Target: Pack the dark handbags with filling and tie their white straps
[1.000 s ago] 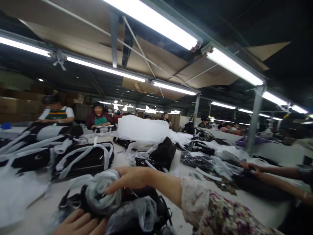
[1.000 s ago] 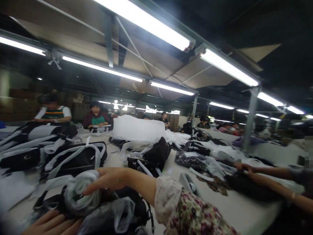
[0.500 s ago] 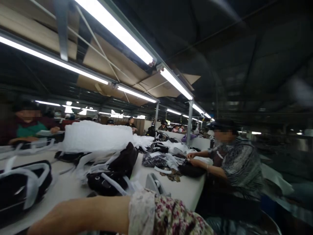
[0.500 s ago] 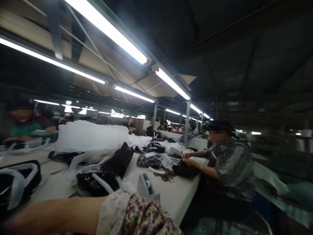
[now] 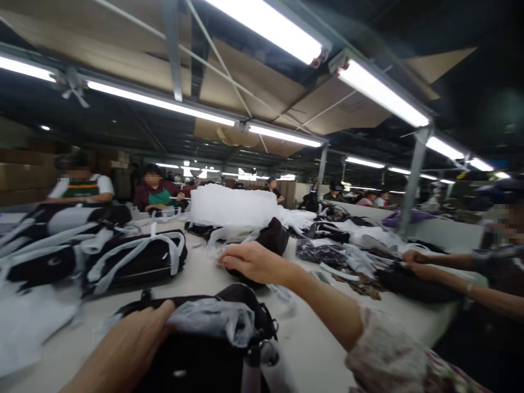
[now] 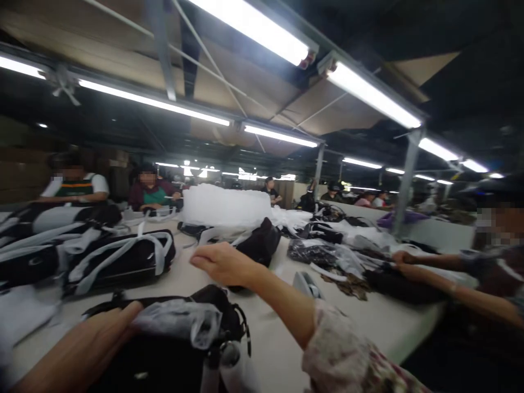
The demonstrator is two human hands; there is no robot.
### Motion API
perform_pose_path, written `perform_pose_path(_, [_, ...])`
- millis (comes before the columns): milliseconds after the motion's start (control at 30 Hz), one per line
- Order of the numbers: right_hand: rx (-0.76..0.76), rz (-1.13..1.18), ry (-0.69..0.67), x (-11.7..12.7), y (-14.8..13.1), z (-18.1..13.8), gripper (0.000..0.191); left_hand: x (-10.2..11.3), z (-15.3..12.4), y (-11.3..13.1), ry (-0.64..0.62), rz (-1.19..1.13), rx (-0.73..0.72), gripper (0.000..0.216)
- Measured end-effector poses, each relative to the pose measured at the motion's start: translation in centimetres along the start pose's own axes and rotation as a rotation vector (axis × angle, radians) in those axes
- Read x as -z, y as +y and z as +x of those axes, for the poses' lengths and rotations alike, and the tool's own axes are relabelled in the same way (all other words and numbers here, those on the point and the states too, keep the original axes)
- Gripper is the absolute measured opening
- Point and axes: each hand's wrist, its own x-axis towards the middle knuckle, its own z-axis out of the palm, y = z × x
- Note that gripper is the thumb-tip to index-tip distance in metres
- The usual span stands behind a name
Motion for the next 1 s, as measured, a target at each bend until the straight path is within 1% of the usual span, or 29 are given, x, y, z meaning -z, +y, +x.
perform_pose_path(67, [-0.03,0.027,-0.035,0.5,1.6,-2.0,0.027,2.1,0.9,1.2,-0.146,0.061,0.027,0.042])
perform_pose_path(100, [-0.053,0.029,-0.05,0.3,2.4,-3.2,0.028,2.9,1.6,2.0,-0.163,0.076,0.013,0.042])
perform_pose_path(133, [-0.091,0.036,-0.065,0.0,3.0,-4.4,0.03,3.5,2.1,2.8,-0.151,0.078,-0.015,0.042])
perform_pose_path(167, [-0.137,0.049,-0.076,-0.5,3.5,-5.6,0.032,4.1,2.6,3.7,-0.109,0.071,-0.056,0.044])
perform_pose_path(233, [-0.235,0.097,-0.09,-1.7,4.3,-7.7,0.036,4.9,3.2,5.8,-0.03,0.026,-0.165,0.053])
perform_pose_path(267, [-0.274,0.129,-0.092,-2.3,4.5,-8.5,0.038,5.2,3.5,6.9,-0.03,-0.012,-0.217,0.058])
perform_pose_path(333, [-0.304,0.183,-0.056,-3.3,4.6,-9.5,0.037,5.3,4.1,9.1,-0.109,-0.099,-0.275,0.062])
perform_pose_path(367, [-0.305,0.2,-0.021,-3.7,4.5,-9.7,0.036,5.1,4.4,10.1,-0.167,-0.139,-0.276,0.058])
perform_pose_path(433, [-0.304,0.23,0.056,-4.3,4.0,-9.6,0.038,4.6,5.2,11.6,-0.251,-0.205,-0.255,0.042])
perform_pose_path(500, [-0.312,0.275,0.117,-4.7,3.5,-8.9,0.052,4.0,5.6,12.3,-0.283,-0.261,-0.233,0.024])
perform_pose_path(533, [-0.308,0.31,0.134,-5.0,3.4,-8.4,0.06,3.7,5.7,12.4,-0.285,-0.285,-0.223,0.019])
perform_pose_path(567, [-0.292,0.358,0.146,-5.2,3.4,-7.9,0.064,3.5,5.7,12.3,-0.283,-0.306,-0.211,0.017])
perform_pose_path(600, [-0.269,0.43,0.151,-5.5,3.6,-7.5,0.062,3.4,5.6,12.2,-0.28,-0.323,-0.198,0.016])
perform_pose_path(633, [-0.242,0.531,0.151,-5.9,3.9,-7.1,0.055,3.4,5.4,12.1,-0.273,-0.335,-0.184,0.013])
perform_pose_path(700, [-0.187,0.818,0.167,-6.8,4.9,-6.6,0.037,3.4,5.1,11.7,-0.255,-0.356,-0.168,0.007])
perform_pose_path(733, [-0.167,0.985,0.193,-7.3,5.4,-6.4,0.032,3.3,5.1,11.6,-0.243,-0.362,-0.158,0.006])
perform_pose_path(767, [-0.153,1.145,0.23,-7.8,5.9,-6.4,0.031,3.3,5.1,11.6,-0.231,-0.365,-0.145,0.01])
perform_pose_path(833, [-0.14,1.404,0.293,-8.9,6.7,-6.6,0.036,3.1,5.5,11.7,-0.222,-0.365,-0.125,0.015])
perform_pose_path(900, [-0.14,1.551,0.308,-9.6,7.0,-6.7,0.041,2.7,6.3,12.2,-0.264,-0.376,-0.125,0.017])
perform_pose_path(933, [-0.132,1.577,0.299,-9.8,6.9,-6.8,0.042,2.5,6.8,12.6,-0.289,-0.39,-0.135,0.017])
perform_pose_path(1000, [-0.106,1.534,0.285,-9.7,6.7,-6.8,0.041,2.1,7.8,13.5,-0.309,-0.407,-0.161,0.022])
